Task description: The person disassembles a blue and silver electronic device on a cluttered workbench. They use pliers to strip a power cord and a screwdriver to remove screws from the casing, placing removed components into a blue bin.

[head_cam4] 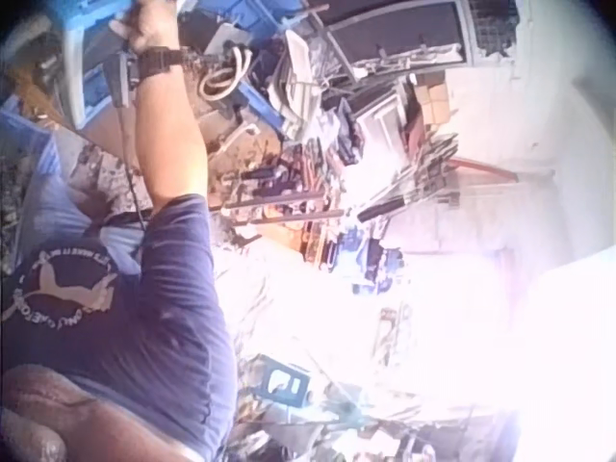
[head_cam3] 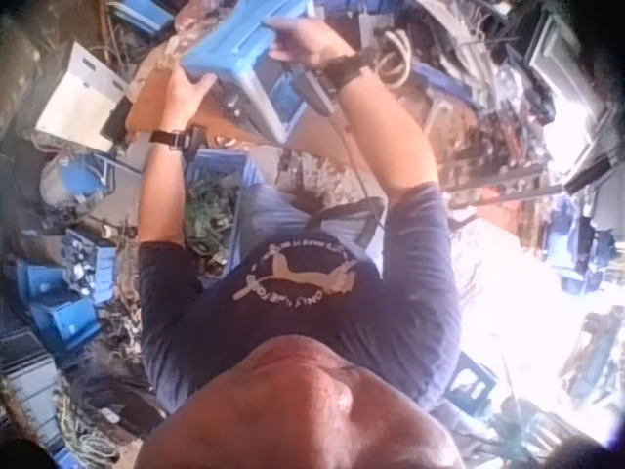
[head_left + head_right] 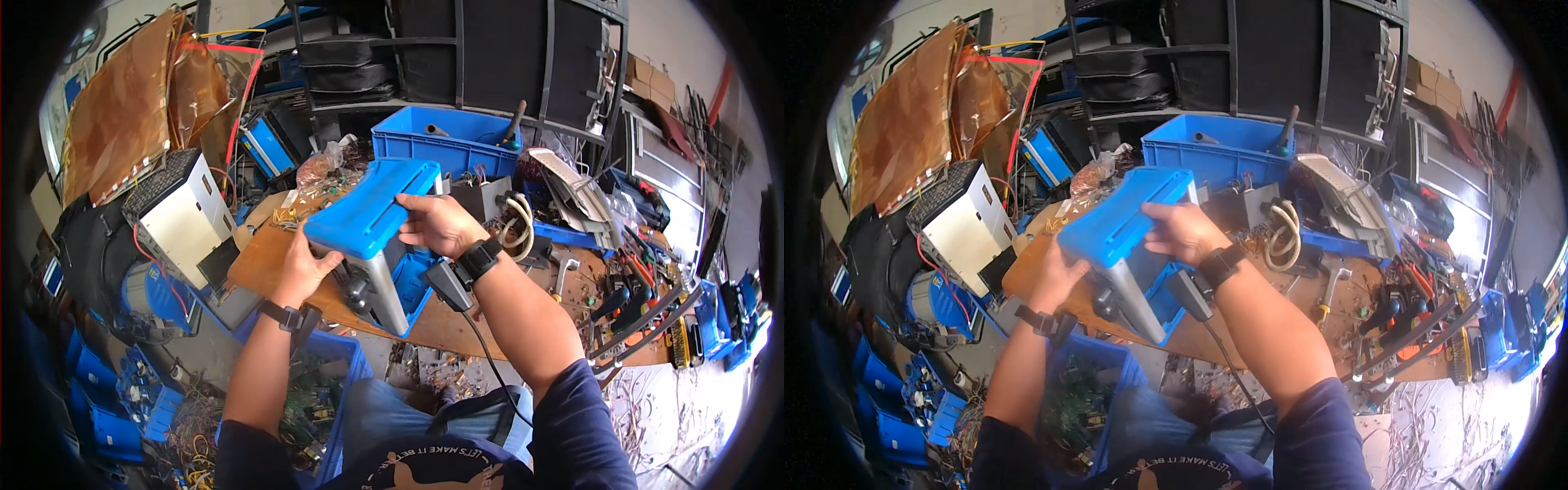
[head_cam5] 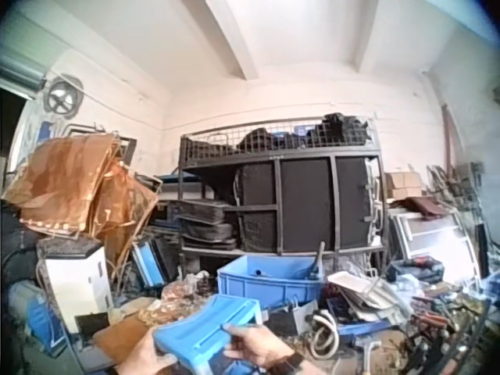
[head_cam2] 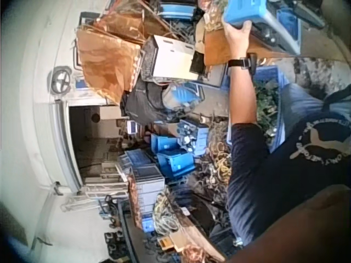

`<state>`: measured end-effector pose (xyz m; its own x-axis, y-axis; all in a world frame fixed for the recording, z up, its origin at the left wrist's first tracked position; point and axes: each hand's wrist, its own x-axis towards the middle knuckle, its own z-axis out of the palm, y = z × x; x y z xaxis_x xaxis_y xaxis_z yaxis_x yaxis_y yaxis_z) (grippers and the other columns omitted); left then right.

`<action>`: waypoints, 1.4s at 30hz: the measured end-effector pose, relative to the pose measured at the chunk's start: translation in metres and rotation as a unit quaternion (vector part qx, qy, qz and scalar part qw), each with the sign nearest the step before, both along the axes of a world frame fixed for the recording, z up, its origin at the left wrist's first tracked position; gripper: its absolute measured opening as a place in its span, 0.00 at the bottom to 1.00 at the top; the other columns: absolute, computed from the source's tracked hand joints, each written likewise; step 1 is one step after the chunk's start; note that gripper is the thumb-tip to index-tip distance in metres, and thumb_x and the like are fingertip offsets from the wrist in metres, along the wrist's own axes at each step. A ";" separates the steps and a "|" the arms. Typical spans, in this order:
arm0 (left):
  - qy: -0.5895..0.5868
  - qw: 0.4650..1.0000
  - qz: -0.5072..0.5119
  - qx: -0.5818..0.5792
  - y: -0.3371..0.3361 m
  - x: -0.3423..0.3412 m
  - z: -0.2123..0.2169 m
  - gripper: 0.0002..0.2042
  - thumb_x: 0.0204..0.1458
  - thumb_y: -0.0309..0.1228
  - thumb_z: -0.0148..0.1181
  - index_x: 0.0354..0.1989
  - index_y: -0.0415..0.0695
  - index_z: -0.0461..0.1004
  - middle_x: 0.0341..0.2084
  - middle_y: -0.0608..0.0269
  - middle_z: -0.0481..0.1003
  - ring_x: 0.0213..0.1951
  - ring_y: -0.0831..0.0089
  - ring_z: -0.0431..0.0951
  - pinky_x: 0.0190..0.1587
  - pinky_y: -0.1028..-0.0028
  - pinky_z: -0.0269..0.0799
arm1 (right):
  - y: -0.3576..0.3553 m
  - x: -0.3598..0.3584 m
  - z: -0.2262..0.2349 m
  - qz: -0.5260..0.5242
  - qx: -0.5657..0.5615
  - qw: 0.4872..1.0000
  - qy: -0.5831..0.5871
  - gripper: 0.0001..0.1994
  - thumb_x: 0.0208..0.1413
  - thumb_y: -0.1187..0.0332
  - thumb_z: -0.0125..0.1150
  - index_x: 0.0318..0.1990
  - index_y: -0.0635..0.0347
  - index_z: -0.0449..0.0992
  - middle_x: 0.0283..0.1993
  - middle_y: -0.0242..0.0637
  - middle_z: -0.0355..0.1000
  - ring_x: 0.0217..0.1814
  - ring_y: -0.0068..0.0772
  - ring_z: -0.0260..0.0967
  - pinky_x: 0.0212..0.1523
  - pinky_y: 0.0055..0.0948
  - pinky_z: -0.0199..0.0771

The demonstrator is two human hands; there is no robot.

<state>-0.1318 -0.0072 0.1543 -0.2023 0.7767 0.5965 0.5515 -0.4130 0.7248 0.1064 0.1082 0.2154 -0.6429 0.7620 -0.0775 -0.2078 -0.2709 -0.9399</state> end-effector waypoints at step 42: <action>0.345 0.927 0.121 -0.084 -0.010 0.117 0.073 0.27 0.48 0.24 0.61 0.59 0.36 0.65 0.53 0.44 0.68 0.56 0.52 0.69 0.59 0.63 0.62 | -0.089 0.002 -0.111 -0.155 0.447 0.876 -0.090 0.17 0.48 0.62 0.66 0.40 0.65 0.73 0.37 0.49 0.74 0.41 0.53 0.72 0.41 0.45 0.72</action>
